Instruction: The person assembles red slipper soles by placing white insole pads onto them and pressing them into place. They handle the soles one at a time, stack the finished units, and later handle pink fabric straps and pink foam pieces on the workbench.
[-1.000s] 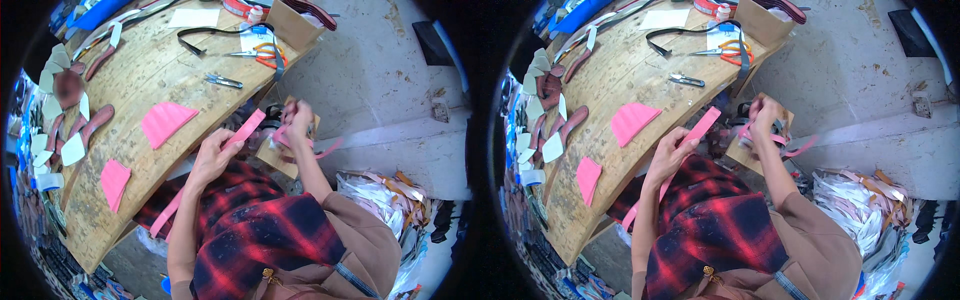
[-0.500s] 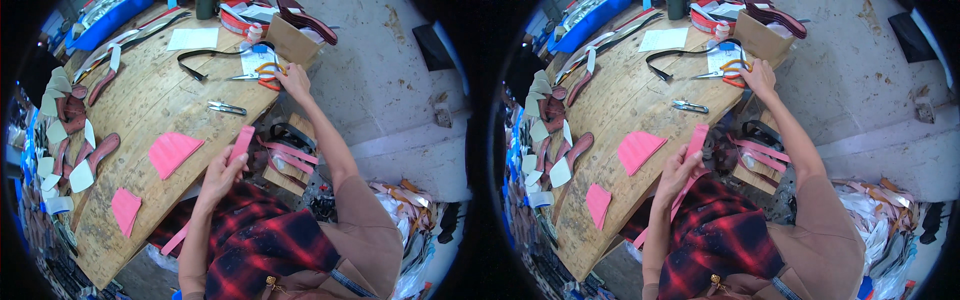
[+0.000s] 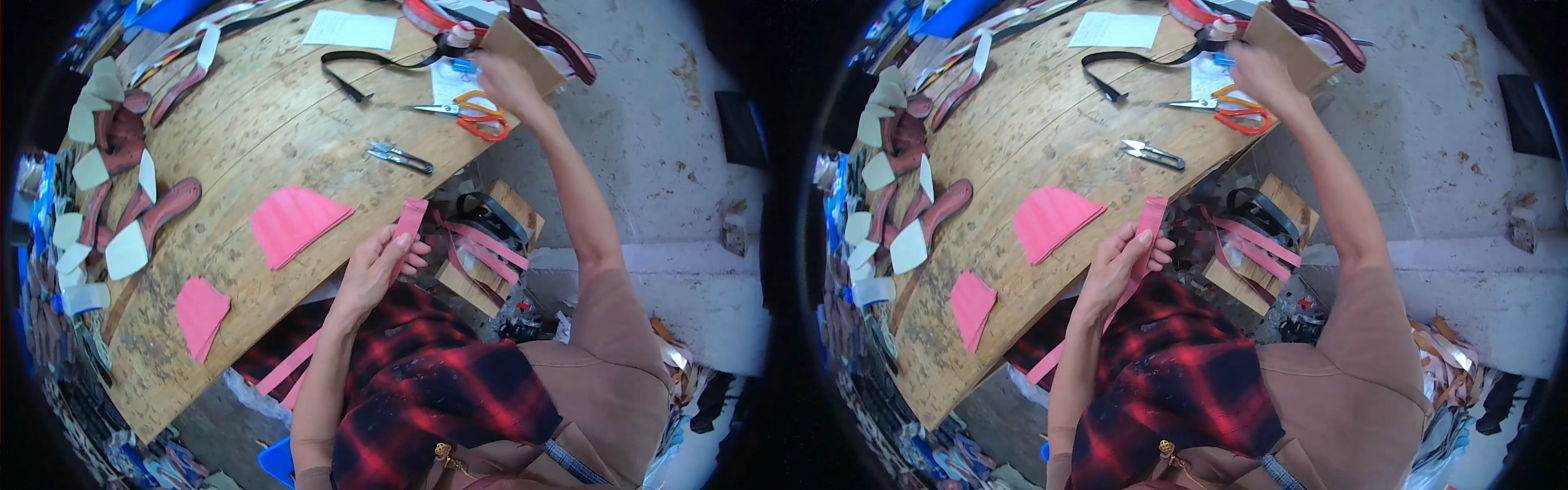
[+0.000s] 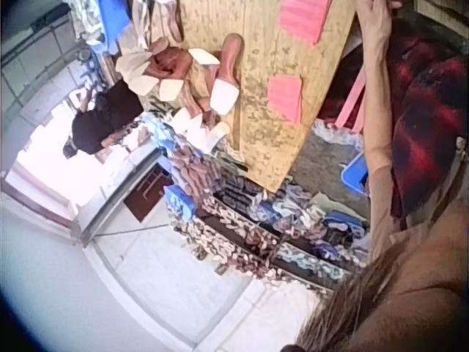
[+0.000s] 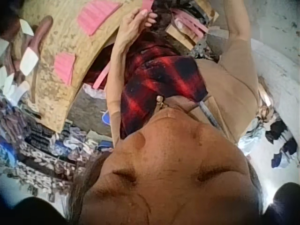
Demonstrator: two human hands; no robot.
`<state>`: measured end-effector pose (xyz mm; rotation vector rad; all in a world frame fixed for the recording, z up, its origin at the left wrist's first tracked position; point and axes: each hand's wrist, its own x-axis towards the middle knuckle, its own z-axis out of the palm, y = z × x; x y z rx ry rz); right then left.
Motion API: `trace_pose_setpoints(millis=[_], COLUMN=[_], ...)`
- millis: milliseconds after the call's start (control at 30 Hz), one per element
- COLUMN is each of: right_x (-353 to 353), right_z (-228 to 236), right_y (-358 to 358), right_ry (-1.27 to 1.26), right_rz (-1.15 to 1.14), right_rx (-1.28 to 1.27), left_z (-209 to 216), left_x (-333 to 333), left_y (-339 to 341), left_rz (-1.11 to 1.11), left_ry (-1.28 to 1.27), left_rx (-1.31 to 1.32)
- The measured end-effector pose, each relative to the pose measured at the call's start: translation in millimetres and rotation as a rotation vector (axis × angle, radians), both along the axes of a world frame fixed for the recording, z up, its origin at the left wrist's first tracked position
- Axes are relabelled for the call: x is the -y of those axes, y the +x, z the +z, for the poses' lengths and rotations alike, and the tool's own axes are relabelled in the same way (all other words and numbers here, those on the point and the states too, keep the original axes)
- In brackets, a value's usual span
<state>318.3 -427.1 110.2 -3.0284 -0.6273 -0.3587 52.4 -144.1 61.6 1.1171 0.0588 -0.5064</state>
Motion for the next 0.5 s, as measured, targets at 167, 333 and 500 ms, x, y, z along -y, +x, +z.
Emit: trace_pose_setpoints(millis=[167, 333, 500], right_x=[24, 11, 10], right_z=[-60, -28, -19], right_y=[-53, -46, -39], right_ry=[0.141, 0.014, 0.12], right_rz=[0.072, 0.125, 0.219], right_rx=[-0.129, -0.369, -0.485], left_z=[4, 6, -2], left_x=[-5, -2, 4], left_y=[7, 14, 14], left_rz=[-0.044, -0.036, -0.015], left_ry=[-0.095, -0.123, -0.088], left_rx=[-0.078, -0.125, -0.083])
